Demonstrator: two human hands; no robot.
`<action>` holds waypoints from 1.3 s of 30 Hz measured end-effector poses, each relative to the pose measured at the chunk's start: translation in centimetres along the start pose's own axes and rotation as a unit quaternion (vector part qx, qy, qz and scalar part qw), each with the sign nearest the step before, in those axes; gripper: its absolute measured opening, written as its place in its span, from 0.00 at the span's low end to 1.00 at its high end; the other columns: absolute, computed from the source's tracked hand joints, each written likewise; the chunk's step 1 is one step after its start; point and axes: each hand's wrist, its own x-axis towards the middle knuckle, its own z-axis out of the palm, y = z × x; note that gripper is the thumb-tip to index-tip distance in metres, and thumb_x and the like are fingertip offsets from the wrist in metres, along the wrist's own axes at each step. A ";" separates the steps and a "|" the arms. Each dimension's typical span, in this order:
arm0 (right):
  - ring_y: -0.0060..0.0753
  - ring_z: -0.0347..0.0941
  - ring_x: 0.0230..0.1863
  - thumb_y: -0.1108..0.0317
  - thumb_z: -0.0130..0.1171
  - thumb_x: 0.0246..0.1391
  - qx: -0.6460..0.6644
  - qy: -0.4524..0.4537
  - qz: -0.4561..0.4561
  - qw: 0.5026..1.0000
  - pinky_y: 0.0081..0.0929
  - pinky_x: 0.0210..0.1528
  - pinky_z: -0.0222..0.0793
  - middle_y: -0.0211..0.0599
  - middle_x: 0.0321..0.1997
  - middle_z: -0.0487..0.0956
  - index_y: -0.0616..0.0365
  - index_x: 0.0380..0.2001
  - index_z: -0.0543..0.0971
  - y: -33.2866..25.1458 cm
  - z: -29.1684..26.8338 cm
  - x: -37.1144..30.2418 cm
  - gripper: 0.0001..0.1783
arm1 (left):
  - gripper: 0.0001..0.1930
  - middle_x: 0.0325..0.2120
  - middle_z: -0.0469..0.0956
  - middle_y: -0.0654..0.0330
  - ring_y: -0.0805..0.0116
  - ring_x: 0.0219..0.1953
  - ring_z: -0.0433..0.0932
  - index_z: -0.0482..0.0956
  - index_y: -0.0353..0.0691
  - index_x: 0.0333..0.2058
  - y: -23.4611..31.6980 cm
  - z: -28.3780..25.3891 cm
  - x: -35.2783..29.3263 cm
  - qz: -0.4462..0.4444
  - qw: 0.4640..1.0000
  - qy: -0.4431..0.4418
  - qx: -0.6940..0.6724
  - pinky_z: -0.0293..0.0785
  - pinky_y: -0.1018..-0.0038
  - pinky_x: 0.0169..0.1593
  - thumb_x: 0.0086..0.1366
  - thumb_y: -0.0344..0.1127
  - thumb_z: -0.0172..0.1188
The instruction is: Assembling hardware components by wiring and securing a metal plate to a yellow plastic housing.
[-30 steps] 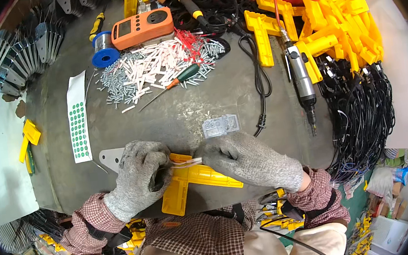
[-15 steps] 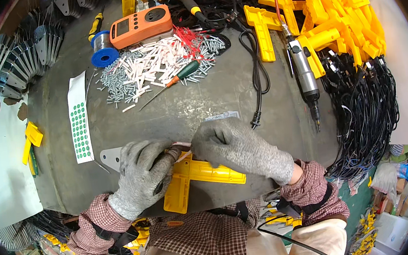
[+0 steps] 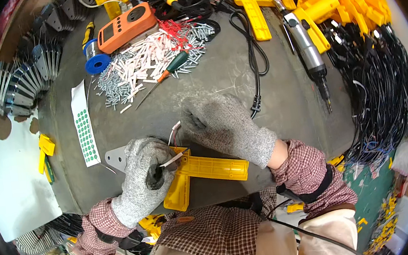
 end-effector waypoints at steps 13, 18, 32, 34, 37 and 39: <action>0.51 0.80 0.39 0.62 0.54 0.63 -0.011 -0.035 -0.071 0.997 0.43 0.40 0.77 0.48 0.42 0.81 0.55 0.40 0.79 1.3 -3.4 1.3 0.10 | 0.18 0.49 0.81 0.63 0.64 0.51 0.77 0.81 0.47 0.47 0.0 -0.7 -0.7 0.113 0.976 -0.113 0.146 0.58 0.50 0.62 0.57 0.39 0.67; 0.53 0.80 0.45 0.71 0.53 0.57 -0.250 0.012 -0.141 0.958 0.45 0.43 0.78 0.54 0.49 0.78 0.62 0.41 0.78 1.4 -4.2 7.8 0.10 | 0.23 0.54 0.79 0.67 0.63 0.55 0.75 0.84 0.54 0.48 -3.5 -2.5 -3.5 0.038 0.987 -0.038 0.154 0.55 0.44 0.66 0.56 0.55 0.68; 0.38 0.80 0.39 0.78 0.61 0.51 -0.130 -0.026 -0.172 0.976 0.31 0.43 0.74 0.40 0.38 0.80 0.62 0.40 0.82 -8.3 -9.2 9.3 0.12 | 0.18 0.48 0.78 0.65 0.61 0.57 0.70 0.84 0.47 0.41 -2.7 1.7 -3.8 0.005 0.976 0.098 0.196 0.56 0.49 0.63 0.55 0.49 0.67; 0.32 0.78 0.39 0.79 0.62 0.45 -0.055 -0.002 -0.073 0.996 0.29 0.42 0.71 0.38 0.36 0.80 0.64 0.39 0.82 -10.4 -10.5 5.5 0.13 | 0.18 0.48 0.78 0.66 0.63 0.57 0.70 0.83 0.48 0.44 -2.1 1.7 -4.0 -0.004 0.975 0.078 0.207 0.55 0.50 0.64 0.58 0.50 0.65; 0.35 0.81 0.40 0.77 0.69 0.48 -0.065 -0.104 -0.027 0.992 0.31 0.43 0.74 0.40 0.37 0.83 0.62 0.37 0.83 -8.7 -7.8 4.4 0.11 | 0.20 0.48 0.78 0.64 0.64 0.58 0.71 0.82 0.46 0.46 -2.1 1.6 -3.9 0.009 0.977 0.071 0.202 0.56 0.50 0.64 0.59 0.51 0.63; 0.34 0.81 0.38 0.78 0.68 0.50 -0.075 -0.048 -0.056 0.994 0.30 0.41 0.75 0.40 0.37 0.83 0.63 0.39 0.83 -8.4 -6.3 3.9 0.11 | 0.21 0.49 0.78 0.62 0.62 0.57 0.71 0.82 0.45 0.46 -2.9 1.6 -3.6 0.021 0.976 0.084 0.202 0.56 0.49 0.64 0.59 0.51 0.63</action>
